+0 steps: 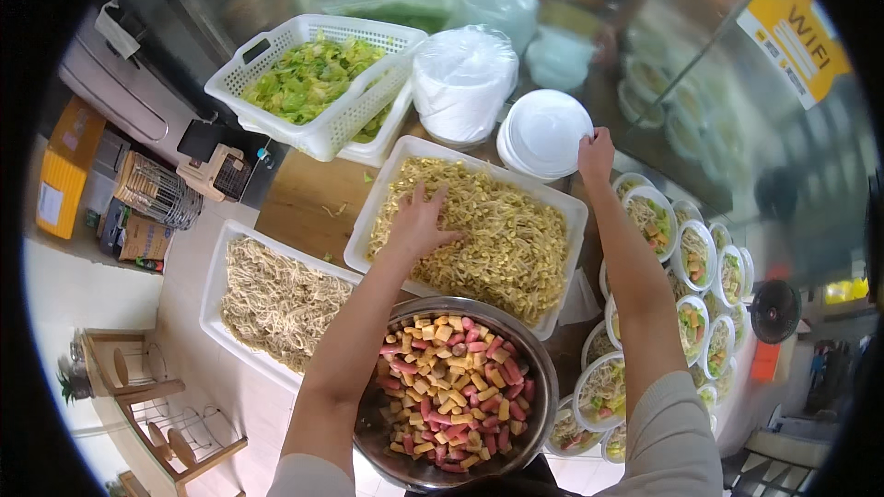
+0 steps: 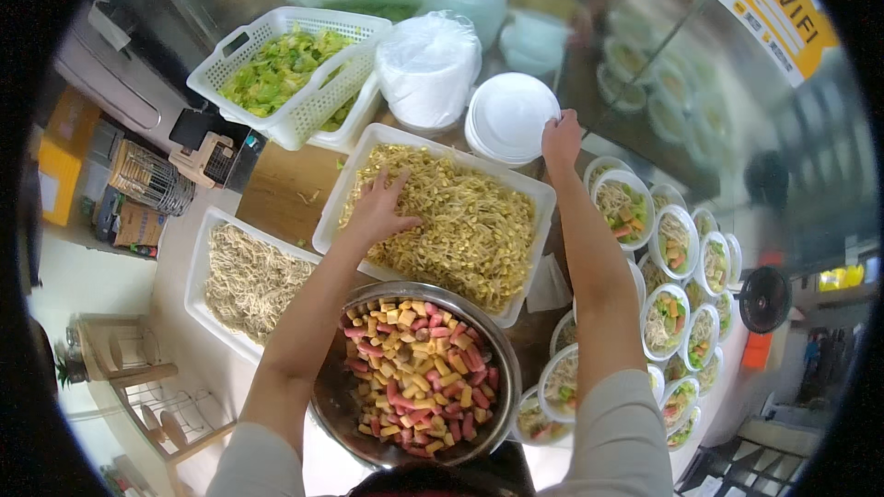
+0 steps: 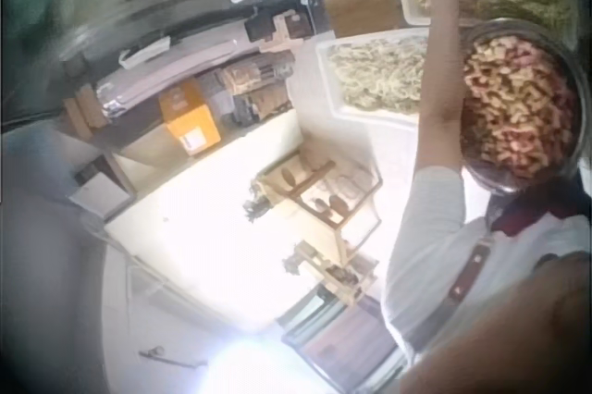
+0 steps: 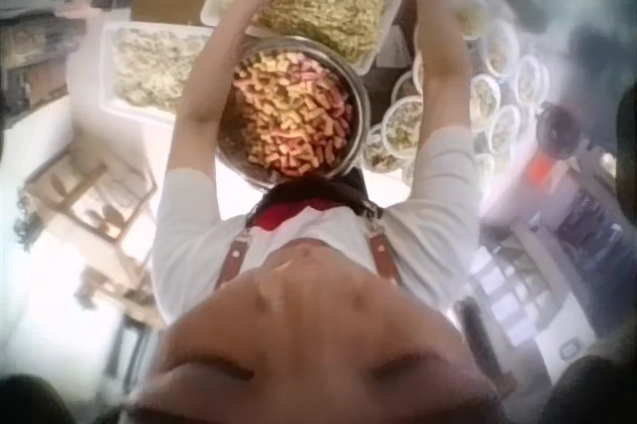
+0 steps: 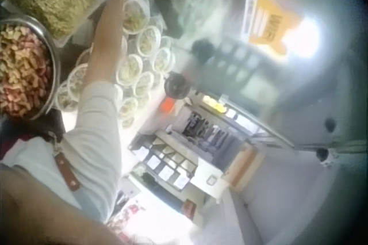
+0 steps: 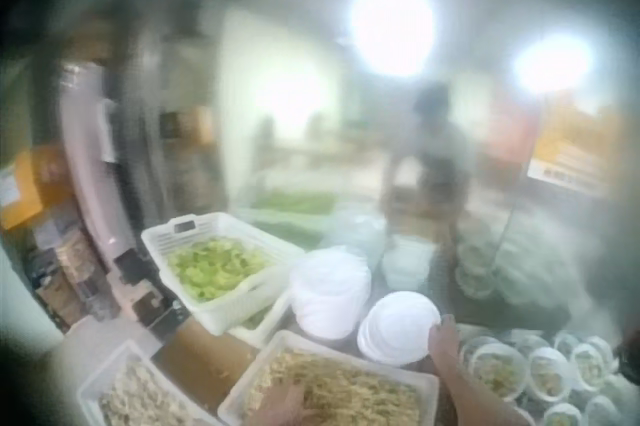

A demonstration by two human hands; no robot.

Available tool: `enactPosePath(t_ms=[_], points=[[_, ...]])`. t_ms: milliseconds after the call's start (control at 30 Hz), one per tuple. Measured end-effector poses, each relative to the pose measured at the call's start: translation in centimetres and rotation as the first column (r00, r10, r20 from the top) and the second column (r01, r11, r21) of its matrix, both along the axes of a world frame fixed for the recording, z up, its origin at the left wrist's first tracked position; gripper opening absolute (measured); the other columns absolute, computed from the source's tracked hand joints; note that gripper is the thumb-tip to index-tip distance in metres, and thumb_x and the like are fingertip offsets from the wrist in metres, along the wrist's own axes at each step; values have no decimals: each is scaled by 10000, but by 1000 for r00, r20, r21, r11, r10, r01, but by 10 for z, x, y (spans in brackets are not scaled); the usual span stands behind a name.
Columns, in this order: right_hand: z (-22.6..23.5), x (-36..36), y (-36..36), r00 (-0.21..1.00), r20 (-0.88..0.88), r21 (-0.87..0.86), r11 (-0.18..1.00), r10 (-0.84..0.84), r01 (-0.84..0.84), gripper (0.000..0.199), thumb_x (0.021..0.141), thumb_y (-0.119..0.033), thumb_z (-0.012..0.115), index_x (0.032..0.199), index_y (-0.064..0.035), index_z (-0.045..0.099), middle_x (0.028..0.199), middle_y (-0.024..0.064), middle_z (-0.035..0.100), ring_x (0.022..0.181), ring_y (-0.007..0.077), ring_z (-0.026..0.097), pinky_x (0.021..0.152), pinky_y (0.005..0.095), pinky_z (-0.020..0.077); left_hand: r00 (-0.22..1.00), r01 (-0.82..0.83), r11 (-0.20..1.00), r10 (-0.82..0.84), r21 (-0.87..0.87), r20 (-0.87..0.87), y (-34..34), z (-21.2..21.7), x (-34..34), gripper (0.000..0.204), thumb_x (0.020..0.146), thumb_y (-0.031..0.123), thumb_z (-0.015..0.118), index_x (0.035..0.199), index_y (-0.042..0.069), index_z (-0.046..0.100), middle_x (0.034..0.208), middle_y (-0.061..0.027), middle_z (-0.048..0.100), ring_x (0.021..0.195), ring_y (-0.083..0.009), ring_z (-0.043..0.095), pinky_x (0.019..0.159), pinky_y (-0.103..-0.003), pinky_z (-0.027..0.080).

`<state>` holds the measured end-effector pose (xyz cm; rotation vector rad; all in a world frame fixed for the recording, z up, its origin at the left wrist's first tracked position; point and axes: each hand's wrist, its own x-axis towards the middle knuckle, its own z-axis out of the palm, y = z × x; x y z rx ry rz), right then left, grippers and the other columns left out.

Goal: The person assembles multiple salads by hand, adding lettuce, bean sprouts, and diced meat into individual bowls arranged on a counter. The person repeatedly picks up bowls, fills them with ingredients, and places them back in rows.

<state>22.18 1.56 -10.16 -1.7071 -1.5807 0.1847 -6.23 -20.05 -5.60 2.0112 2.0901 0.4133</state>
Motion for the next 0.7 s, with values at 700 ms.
enactPosePath(t_ms=[700], points=[[84,56,-286,581,-795,-207,822,174,-530,217,830,-43,550,1025,-19,459,911,54,559,612,88,585,408,218,470,560,464,858,-92,-219,824,-43,133,100,361,806,86,662,1143,54,535,961,-38,597,838,-113,569,731,-263,488]])
